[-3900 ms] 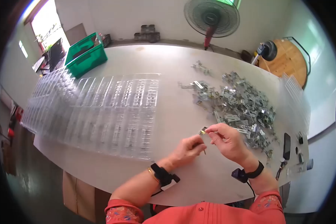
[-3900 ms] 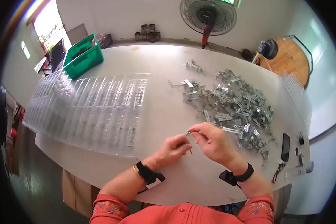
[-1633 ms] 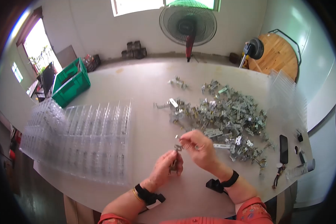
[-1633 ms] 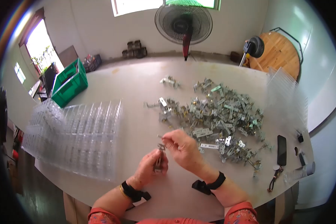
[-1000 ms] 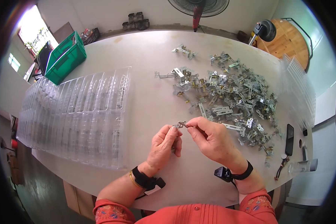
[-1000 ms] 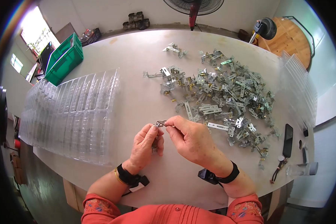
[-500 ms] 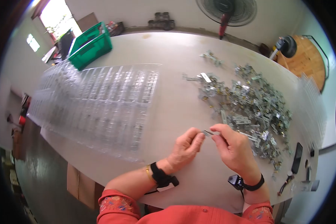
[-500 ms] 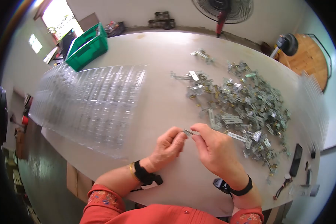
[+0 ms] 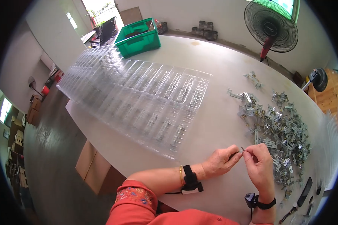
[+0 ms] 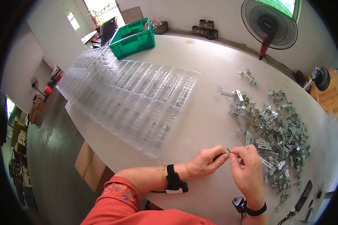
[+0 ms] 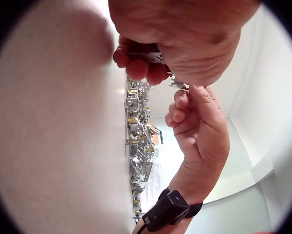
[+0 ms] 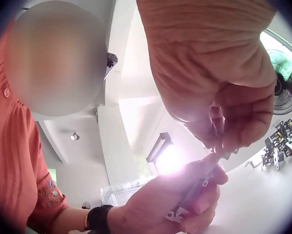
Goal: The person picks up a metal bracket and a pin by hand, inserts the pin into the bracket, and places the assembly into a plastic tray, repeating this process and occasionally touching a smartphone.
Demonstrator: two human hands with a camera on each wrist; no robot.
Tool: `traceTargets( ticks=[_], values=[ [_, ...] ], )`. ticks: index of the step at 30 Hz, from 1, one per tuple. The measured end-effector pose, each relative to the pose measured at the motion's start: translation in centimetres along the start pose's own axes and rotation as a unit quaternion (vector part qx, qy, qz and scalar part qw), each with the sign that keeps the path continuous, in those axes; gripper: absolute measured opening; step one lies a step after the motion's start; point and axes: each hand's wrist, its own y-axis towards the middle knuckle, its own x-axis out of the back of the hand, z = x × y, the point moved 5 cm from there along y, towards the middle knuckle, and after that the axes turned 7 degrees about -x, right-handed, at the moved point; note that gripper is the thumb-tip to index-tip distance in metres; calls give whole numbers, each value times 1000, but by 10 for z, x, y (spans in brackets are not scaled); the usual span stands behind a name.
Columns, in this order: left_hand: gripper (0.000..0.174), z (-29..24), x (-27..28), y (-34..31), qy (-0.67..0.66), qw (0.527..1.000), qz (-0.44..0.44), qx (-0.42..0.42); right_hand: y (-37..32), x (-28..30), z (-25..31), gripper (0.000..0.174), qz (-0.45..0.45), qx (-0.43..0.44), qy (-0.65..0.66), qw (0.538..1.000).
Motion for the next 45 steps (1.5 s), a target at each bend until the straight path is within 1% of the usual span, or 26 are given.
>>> traceTargets(
  ticks=[3,4,5,6,7,8,9,11,12,14,15,16,18,24,28,31,33,36,39,45],
  values=[
    [16,-3,-1,0,-14,1000,7,-23,0,0,-1,6,-9,26,9,1000],
    [16,-3,-3,-1,3,999,24,-48,1,1,-4,6,-15,16,2,1000],
    [17,-5,-7,-3,15,996,45,-74,2,1,0,6,-26,53,16,998],
    [16,-4,-8,-4,17,996,56,-62,2,3,2,7,-39,84,24,995],
    [16,-3,-7,-4,17,996,72,-52,3,6,3,7,-58,95,40,993],
    [15,-4,-6,-4,-32,997,61,16,4,10,5,7,-79,107,53,990],
    [18,8,-10,-7,-138,984,49,105,4,13,2,7,-92,83,32,992],
    [26,3,-2,-3,-259,943,62,198,3,18,-4,5,-95,56,123,986],
    [26,5,-2,-2,-266,940,77,201,1,22,-6,5,-105,45,117,987],
    [31,7,2,2,-334,918,45,208,2,20,-10,4,-59,8,157,986],
    [31,7,1,3,-331,919,50,208,3,20,-11,5,-55,8,144,988],
    [31,7,1,3,-360,907,36,214,2,21,-10,5,-60,7,146,987],
    [31,7,1,3,-418,880,5,225,3,17,-14,6,-13,-34,92,995],
    [31,9,2,3,-413,887,8,206,4,12,-14,6,-17,-6,44,999],
    [31,10,2,3,-396,896,8,201,4,11,-16,6,-10,-9,24,1000],
    [31,9,2,3,-374,908,7,190,4,12,-16,6,-19,5,11,1000],
    [31,8,4,3,-329,927,7,182,3,13,-14,6,-16,13,-8,1000],
    [31,7,5,2,-299,939,9,172,2,15,-11,7,-15,23,-22,999],
    [30,7,6,2,-277,949,10,152,2,15,-12,8,-14,34,-28,999],
    [29,2,6,2,-256,955,2,149,2,17,-11,10,-4,43,-50,998]
  ],
)
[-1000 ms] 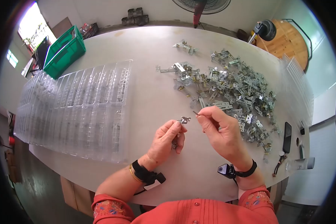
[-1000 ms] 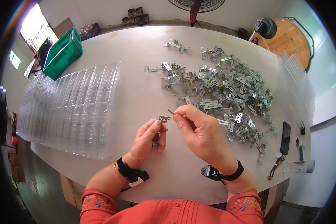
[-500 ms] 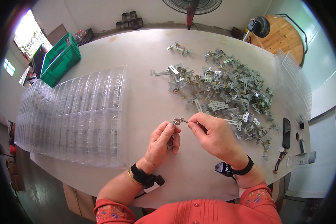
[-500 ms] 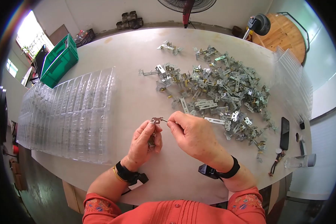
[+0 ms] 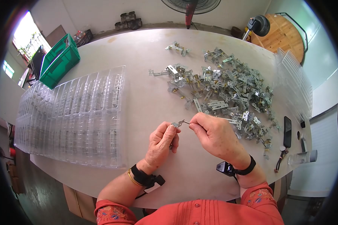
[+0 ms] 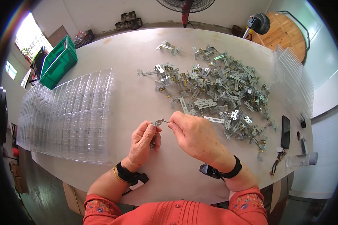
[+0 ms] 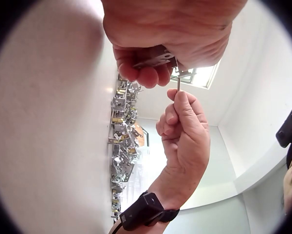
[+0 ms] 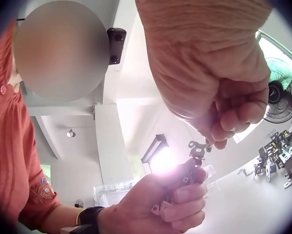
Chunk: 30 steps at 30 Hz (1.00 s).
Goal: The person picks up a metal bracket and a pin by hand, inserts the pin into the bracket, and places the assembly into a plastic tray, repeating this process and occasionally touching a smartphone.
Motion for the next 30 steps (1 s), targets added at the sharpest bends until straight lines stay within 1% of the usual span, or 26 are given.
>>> traceTargets(
  ticks=[7,9,13,15,19,22,24,25,27,28,30],
  values=[
    [29,-1,0,-1,7,1000,7,-5,0,0,1,11,6,1,0,1000],
    [30,-5,-3,-2,63,997,39,-13,-1,-3,0,11,26,-13,25,999],
    [30,-4,-5,-2,49,998,35,-3,1,-4,-2,12,35,-23,33,999],
    [29,-2,-4,-2,40,999,25,-4,0,-4,-3,13,54,-47,50,996],
    [29,-1,-3,-3,40,999,31,-4,-1,-9,-8,14,61,-64,78,993],
    [29,-2,-4,-3,47,998,33,4,0,-10,-12,15,85,-90,117,985],
    [30,-4,-7,-4,61,997,49,-12,1,-10,-11,18,135,-108,170,970],
    [30,-4,-7,-4,60,997,50,-11,2,-10,-13,18,135,-109,170,970],
    [31,-4,-7,-4,59,997,52,-11,2,-14,-18,19,181,-139,246,942],
    [31,-4,-6,-4,59,997,52,-11,2,-14,-20,19,181,-140,246,942],
    [32,-5,-6,-4,73,996,55,-13,2,-18,-24,21,205,-179,320,907]
  ],
)
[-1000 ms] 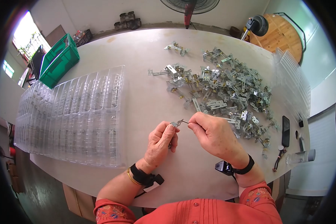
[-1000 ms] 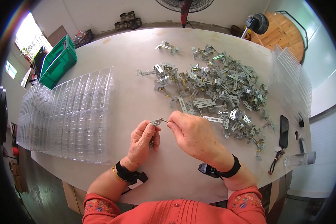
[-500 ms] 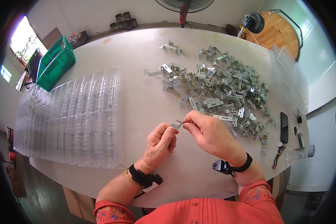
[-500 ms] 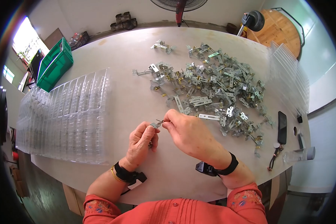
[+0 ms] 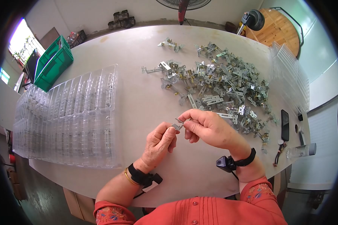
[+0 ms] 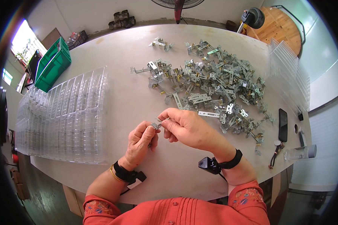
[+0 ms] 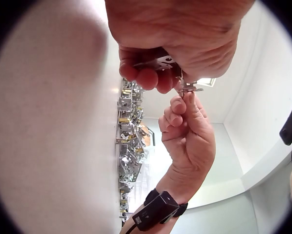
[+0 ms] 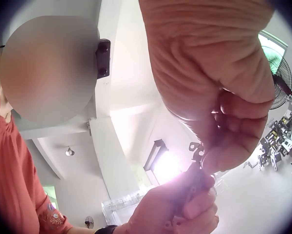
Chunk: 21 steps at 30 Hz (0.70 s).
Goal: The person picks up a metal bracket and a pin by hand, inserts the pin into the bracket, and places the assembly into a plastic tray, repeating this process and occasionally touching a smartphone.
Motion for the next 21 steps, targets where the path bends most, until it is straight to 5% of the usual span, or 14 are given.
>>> traceTargets(
  ticks=[10,12,16,19,21],
  values=[
    [28,2,-3,-2,39,998,44,-8,4,4,-8,22,1,-48,3,999],
    [28,2,-5,-2,60,996,66,-7,6,8,-8,20,-12,33,-98,995],
    [30,-6,-12,-1,97,989,105,-36,2,6,3,17,-69,64,-115,989],
    [32,2,-8,-2,5,997,73,37,0,12,9,13,-135,67,-86,985],
    [34,4,-3,0,-68,993,31,86,-6,13,23,10,-157,226,-138,952]
  ],
)
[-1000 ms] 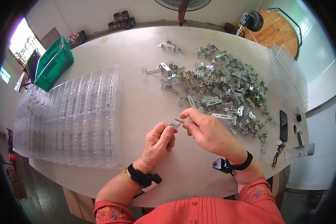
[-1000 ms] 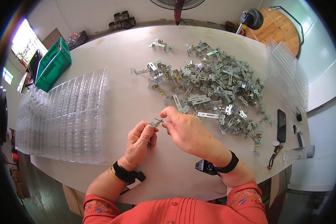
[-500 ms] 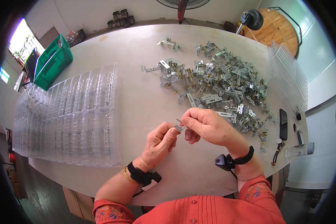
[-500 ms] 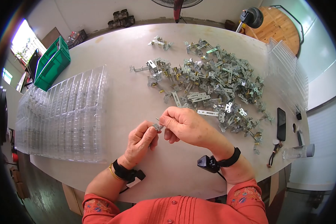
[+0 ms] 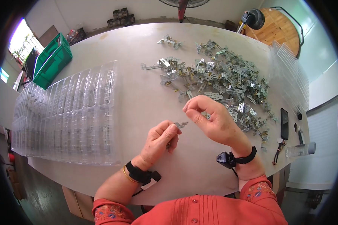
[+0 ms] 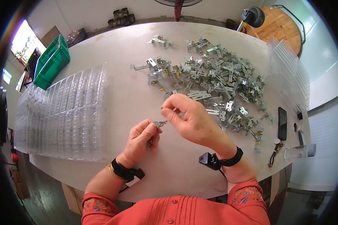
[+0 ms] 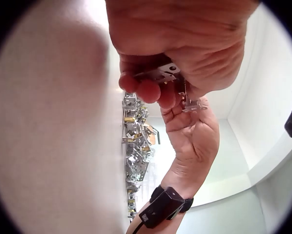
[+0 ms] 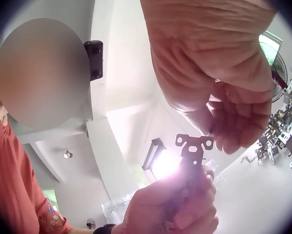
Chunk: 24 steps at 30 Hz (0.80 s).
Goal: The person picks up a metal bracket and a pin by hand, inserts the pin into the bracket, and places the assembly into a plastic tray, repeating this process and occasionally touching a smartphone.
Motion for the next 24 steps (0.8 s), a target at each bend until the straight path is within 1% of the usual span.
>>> traceTargets(
  ticks=[1,3,4,6,8,9,10,11,13,14,16,17,18,19,20,22,24],
  values=[
    [34,-1,1,1,-13,1000,2,0,0,1,0,10,-2,-1,-1,1000],
    [34,1,1,2,-28,1000,2,12,-5,-4,13,9,47,126,-61,989],
    [34,2,1,2,-43,999,-2,22,-6,-3,15,9,46,125,-61,989],
    [34,0,1,2,-45,998,0,32,-7,-8,15,5,108,92,-84,986],
    [35,0,2,2,-46,998,1,41,-7,-9,13,5,114,76,-89,987],
    [41,1,1,2,-63,996,23,52,-7,-11,11,5,120,60,-94,987],
    [47,2,0,2,-79,994,44,63,-7,-11,10,5,119,61,-95,986],
    [47,3,1,3,-78,994,44,62,-7,-11,9,5,121,56,-84,988],
    [60,6,-2,3,-202,973,70,86,-7,-9,9,6,122,53,-75,988],
    [60,6,-1,4,-201,973,70,84,-7,-6,9,6,106,41,-54,992],
    [67,3,-2,6,-286,950,107,65,-7,-6,7,6,90,31,-34,995],
    [67,5,1,9,-284,951,108,59,-3,-3,0,7,46,-22,50,997],
    [64,8,5,12,-299,950,86,22,-2,0,-8,9,1,-78,134,988],
    [61,8,8,13,-314,947,64,-14,-2,5,-7,12,-11,-107,123,987],
    [61,9,8,12,-313,947,65,-16,0,5,-8,12,-11,-104,123,987],
    [51,6,13,12,-256,965,15,-59,3,9,-17,14,-55,-106,200,973],
    [48,0,6,10,-244,967,3,-66,5,10,-21,15,-54,-116,207,970]
  ],
)
